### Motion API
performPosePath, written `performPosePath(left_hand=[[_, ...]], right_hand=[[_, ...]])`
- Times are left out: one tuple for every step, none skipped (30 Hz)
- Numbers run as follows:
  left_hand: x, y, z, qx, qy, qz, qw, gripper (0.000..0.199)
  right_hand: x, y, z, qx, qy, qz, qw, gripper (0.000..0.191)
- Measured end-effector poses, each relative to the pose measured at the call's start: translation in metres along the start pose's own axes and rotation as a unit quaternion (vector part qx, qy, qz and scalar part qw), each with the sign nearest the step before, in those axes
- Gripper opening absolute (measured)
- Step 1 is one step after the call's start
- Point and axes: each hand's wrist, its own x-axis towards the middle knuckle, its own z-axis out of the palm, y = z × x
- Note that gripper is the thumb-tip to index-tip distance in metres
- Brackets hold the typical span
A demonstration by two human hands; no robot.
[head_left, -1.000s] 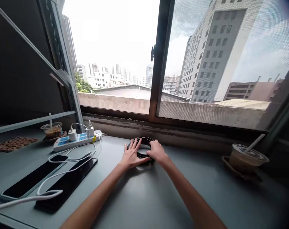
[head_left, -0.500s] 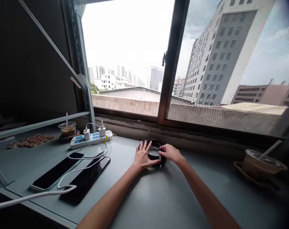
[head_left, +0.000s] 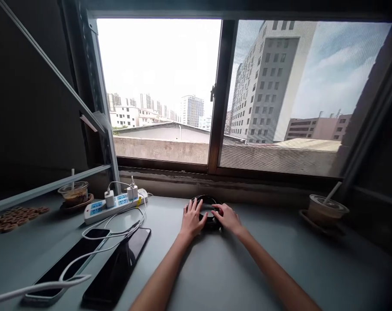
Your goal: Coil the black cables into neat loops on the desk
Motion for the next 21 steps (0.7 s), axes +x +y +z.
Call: performPosePath(left_hand=[[0.001,0.000,-0.001,-0.004,0.008,-0.003,1.000,0.054],[0.002,0.000,-0.003,-0.007,0.017,-0.008,1.000,0.053],[0.003,-0.001,-0.005,-0.010,0.026,-0.016,0.999,0.051],[0.004,-0.002,-0.008,-0.012,0.036,-0.029,0.999,0.050],[0.005,-0.003,-0.011,-0.013,0.046,-0.046,0.998,0.049],[0.006,-0.005,-0.013,-0.014,0.055,-0.067,0.996,0.047],[0.007,-0.008,-0.016,-0.014,0.062,-0.092,0.994,0.045],[0.008,-0.012,-0.018,-0.013,0.066,-0.119,0.991,0.042],[0.009,-0.017,-0.020,-0.012,0.068,-0.148,0.987,0.039],[0.010,-0.023,-0.020,-0.010,0.066,-0.175,0.982,0.036],[0.010,-0.029,-0.020,-0.006,0.061,-0.200,0.978,0.035],[0.010,-0.035,-0.019,0.000,0.054,-0.222,0.974,0.033],[0.010,-0.040,-0.017,0.008,0.048,-0.240,0.970,0.031],[0.009,-0.045,-0.014,0.017,0.042,-0.253,0.966,0.030],[0.008,-0.048,-0.012,0.028,0.039,-0.262,0.964,0.030],[0.007,-0.051,-0.010,0.039,0.036,-0.266,0.962,0.030],[0.006,-0.052,-0.008,0.048,0.035,-0.267,0.962,0.030],[0.005,-0.053,-0.007,0.055,0.034,-0.263,0.963,0.030],[0.004,-0.053,-0.006,0.058,0.033,-0.256,0.964,0.031],[0.002,-0.052,-0.007,0.059,0.032,-0.249,0.966,0.031],[0.001,-0.052,-0.008,0.057,0.032,-0.242,0.968,0.032]], right_hand=[[0.000,0.005,0.001,0.003,0.012,0.002,1.000,0.040],[-0.001,0.010,0.001,0.004,0.025,0.009,1.000,0.042],[-0.001,0.017,0.000,0.002,0.038,0.020,0.999,0.044],[-0.002,0.023,-0.001,-0.003,0.048,0.034,0.998,0.045],[-0.003,0.030,-0.003,-0.011,0.056,0.047,0.997,0.044],[-0.004,0.036,-0.004,-0.021,0.059,0.059,0.996,0.041],[-0.006,0.041,-0.005,-0.034,0.058,0.066,0.996,0.036],[-0.008,0.045,-0.005,-0.047,0.054,0.071,0.995,0.030],[-0.010,0.048,-0.004,-0.060,0.049,0.072,0.994,0.025],[-0.012,0.050,-0.002,-0.073,0.043,0.072,0.994,0.022],[-0.013,0.050,0.000,-0.083,0.038,0.072,0.993,0.021],[-0.014,0.050,0.002,-0.091,0.035,0.072,0.993,0.020],[-0.015,0.049,0.005,-0.096,0.033,0.072,0.992,0.021],[-0.015,0.049,0.007,-0.099,0.032,0.073,0.992,0.023],[-0.015,0.049,0.008,-0.101,0.033,0.074,0.992,0.024],[-0.014,0.049,0.010,-0.101,0.034,0.074,0.992,0.025],[-0.014,0.049,0.011,-0.100,0.036,0.074,0.992,0.025],[-0.014,0.049,0.011,-0.098,0.040,0.072,0.992,0.024],[-0.014,0.050,0.012,-0.094,0.046,0.070,0.992,0.023],[-0.014,0.051,0.013,-0.090,0.052,0.067,0.992,0.021],[-0.014,0.052,0.013,-0.084,0.060,0.063,0.993,0.020]])
